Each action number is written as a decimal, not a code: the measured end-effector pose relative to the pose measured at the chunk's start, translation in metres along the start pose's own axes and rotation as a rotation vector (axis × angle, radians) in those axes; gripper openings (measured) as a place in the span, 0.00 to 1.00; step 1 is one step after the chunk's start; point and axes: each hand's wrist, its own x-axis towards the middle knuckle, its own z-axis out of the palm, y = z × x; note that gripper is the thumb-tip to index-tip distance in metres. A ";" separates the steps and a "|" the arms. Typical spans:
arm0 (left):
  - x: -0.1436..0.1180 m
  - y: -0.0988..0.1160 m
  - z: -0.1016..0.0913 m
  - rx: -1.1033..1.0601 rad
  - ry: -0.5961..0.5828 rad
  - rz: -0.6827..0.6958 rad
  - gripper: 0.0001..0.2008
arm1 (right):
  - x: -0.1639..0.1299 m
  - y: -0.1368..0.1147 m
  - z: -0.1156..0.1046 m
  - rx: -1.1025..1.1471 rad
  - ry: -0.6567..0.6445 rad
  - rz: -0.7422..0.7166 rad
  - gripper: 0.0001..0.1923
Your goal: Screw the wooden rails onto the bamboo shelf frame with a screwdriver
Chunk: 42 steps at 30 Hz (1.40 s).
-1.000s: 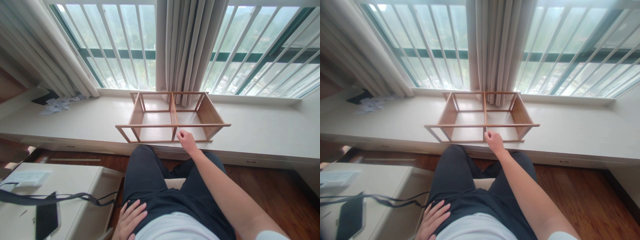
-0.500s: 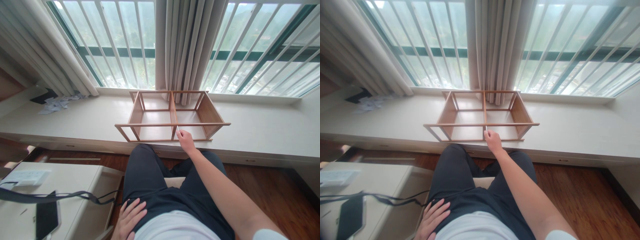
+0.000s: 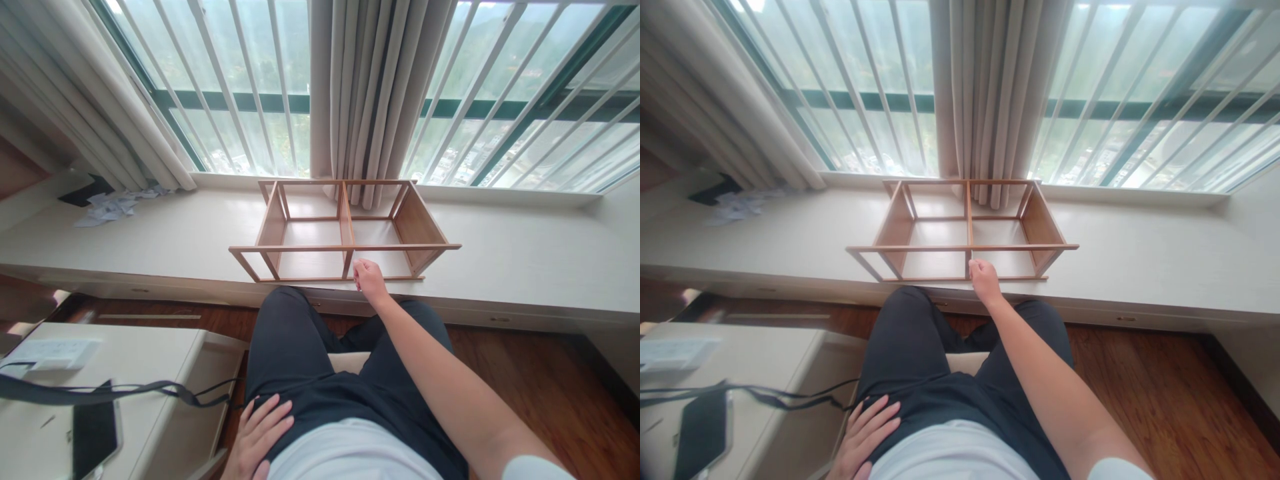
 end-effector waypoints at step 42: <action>0.004 0.000 -0.002 0.007 -0.008 0.029 0.27 | -0.012 -0.010 0.009 1.218 -0.378 0.383 0.17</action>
